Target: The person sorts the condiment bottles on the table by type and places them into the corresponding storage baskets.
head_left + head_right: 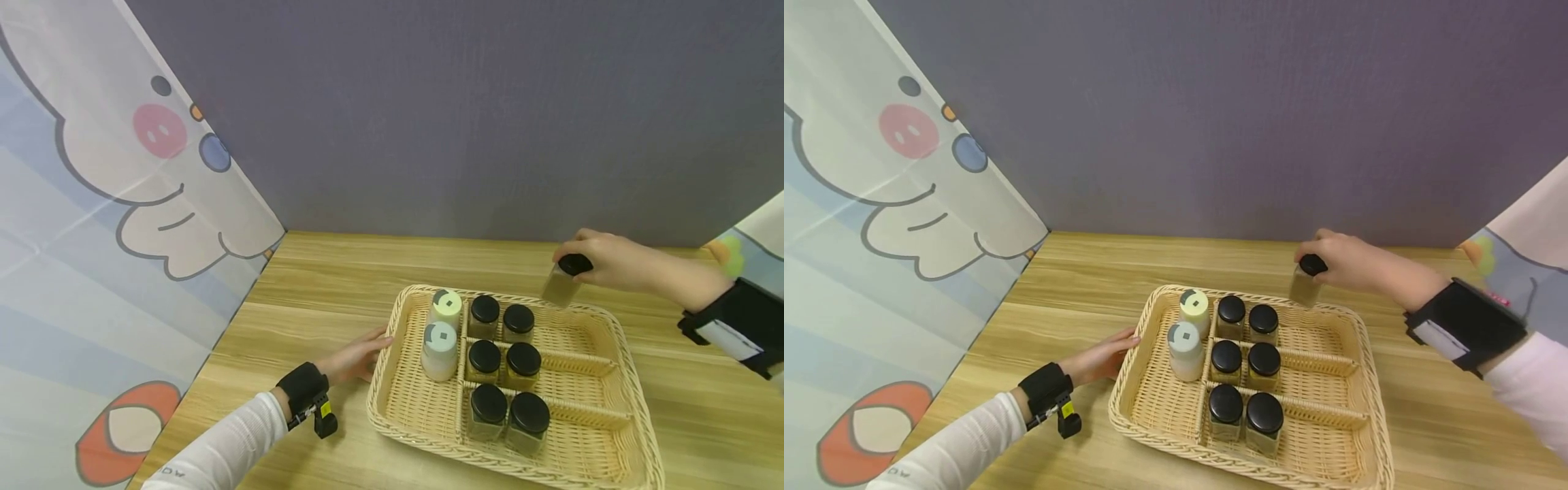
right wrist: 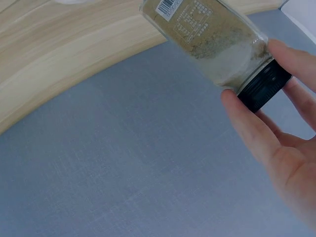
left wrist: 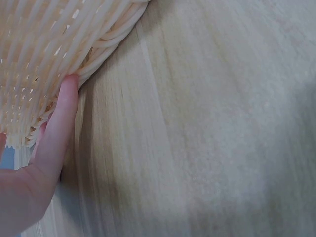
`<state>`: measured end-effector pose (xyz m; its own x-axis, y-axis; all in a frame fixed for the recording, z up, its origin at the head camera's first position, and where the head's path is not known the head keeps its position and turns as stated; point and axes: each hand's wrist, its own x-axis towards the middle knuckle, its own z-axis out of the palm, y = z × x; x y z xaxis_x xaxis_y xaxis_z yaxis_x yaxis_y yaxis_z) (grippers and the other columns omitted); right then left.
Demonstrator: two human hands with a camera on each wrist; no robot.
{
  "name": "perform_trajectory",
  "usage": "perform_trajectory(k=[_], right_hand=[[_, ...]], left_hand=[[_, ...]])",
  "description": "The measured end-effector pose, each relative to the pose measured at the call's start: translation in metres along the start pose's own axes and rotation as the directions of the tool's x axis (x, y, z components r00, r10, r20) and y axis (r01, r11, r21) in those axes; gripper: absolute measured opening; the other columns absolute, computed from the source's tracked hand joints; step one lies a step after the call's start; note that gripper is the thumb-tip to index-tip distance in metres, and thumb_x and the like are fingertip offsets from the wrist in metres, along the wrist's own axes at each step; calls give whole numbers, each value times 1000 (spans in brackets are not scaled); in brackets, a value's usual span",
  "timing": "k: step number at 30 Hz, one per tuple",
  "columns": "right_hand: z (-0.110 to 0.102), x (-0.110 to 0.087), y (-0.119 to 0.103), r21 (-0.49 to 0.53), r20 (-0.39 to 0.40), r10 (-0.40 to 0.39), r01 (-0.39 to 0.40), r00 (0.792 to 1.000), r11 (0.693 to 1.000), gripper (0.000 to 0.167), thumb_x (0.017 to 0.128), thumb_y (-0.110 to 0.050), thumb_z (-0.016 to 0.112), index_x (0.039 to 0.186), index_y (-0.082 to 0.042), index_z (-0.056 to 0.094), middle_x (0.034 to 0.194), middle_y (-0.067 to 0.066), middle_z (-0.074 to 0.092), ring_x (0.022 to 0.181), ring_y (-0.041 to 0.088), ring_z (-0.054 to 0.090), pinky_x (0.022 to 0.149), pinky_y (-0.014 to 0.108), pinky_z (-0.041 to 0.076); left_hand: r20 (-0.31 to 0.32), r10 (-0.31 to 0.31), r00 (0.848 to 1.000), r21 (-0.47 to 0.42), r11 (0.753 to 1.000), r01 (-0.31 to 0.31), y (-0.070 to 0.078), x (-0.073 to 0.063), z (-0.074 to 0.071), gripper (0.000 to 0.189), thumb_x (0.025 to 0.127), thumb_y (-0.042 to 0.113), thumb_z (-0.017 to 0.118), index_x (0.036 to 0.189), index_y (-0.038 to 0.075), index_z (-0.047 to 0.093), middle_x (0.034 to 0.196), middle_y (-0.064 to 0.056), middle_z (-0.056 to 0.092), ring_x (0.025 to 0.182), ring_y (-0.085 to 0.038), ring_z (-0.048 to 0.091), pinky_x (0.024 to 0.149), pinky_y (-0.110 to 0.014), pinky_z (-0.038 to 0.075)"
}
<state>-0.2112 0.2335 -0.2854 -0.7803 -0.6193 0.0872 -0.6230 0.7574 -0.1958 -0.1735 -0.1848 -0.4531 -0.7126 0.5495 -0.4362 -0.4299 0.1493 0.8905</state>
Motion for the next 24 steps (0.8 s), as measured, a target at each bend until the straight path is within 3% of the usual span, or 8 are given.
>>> perform_trajectory(k=[16,24], right_hand=[[5,-5,-6,8,-83,-99,100,992,995,41,58,8,73,96,-5,64,92,18,56,78,33,58,64,45,51],[11,-9,-9,13,-117,-173,176,978,984,42,56,8,76,93,-7,64,89,10,56,75,24,58,60,35,52]], left_hand=[[-5,-1,1000,-4,1000,1,1,2,1,63,92,37,41,143,17,9,138,-21,30,119,-38,38,83,-55,42],[-4,1,1000,-1,1000,-1,2,3,1,62,93,37,40,143,19,8,138,-20,30,119,-38,38,83,-55,42]])
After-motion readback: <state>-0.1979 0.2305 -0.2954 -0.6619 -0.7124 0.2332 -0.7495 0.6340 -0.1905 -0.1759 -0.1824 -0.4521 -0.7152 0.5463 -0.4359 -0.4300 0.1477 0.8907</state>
